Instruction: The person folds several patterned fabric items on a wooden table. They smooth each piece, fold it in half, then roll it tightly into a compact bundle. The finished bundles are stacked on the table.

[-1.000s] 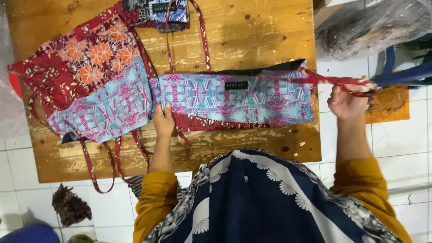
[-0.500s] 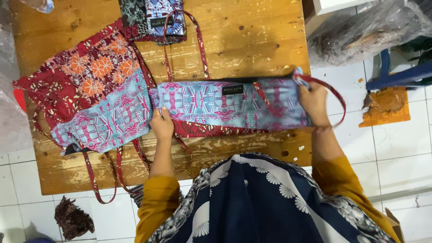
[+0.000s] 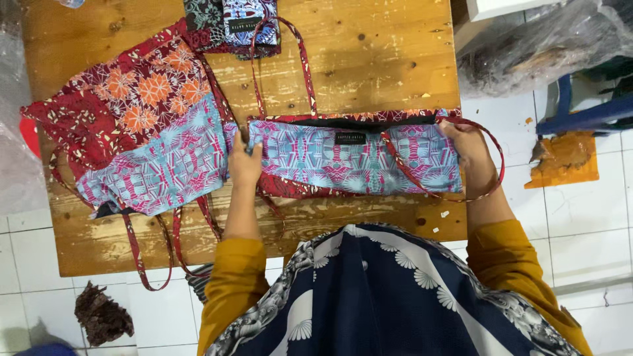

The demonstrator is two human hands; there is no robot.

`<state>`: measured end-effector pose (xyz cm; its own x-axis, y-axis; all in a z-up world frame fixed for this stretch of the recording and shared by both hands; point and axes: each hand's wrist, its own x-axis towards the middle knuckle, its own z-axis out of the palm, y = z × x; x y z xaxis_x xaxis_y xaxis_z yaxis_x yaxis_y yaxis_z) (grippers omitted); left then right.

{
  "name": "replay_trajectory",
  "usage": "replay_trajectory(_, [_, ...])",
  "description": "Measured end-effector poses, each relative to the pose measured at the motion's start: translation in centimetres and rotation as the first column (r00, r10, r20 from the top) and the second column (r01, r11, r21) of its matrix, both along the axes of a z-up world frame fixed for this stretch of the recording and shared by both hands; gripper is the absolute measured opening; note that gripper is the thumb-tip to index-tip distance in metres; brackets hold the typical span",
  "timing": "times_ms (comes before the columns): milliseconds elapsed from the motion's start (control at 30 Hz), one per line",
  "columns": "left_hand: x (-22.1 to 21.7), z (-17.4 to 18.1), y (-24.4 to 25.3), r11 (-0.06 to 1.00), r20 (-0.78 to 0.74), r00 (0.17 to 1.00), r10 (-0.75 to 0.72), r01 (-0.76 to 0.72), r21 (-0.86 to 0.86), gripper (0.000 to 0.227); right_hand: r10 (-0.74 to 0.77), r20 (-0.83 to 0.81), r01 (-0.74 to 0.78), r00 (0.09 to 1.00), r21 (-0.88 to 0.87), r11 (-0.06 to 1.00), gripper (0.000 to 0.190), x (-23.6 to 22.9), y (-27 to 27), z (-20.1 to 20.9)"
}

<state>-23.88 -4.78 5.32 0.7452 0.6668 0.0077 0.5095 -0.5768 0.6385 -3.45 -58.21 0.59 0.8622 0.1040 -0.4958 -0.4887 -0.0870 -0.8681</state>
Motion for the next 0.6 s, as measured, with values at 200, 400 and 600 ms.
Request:
replay_trajectory(200, [0.8, -0.4, -1.9, 0.884, 0.005, 0.992, -0.128, 0.112, 0.454, 0.037, 0.299, 0.490, -0.149, 0.819, -0.321, 0.935, 0.043, 1.0, 2.6, 2.1])
replay_trajectory(400, [1.2, -5.6, -11.1, 0.453, -0.016, 0.962, -0.272, 0.114, -0.884, 0.044, 0.629, 0.275, 0.037, 0.727, -0.931, 0.363, 0.054, 2.9, 3.1, 1.8])
replay_trajectory(600, [4.9, -3.9, -16.2, -0.072, -0.004, 0.988, -0.154, -0.015, -0.997, 0.063, 0.782, 0.211, -0.137, 0.587, -0.926, 0.353, 0.036, -0.3, 8.2, 8.2])
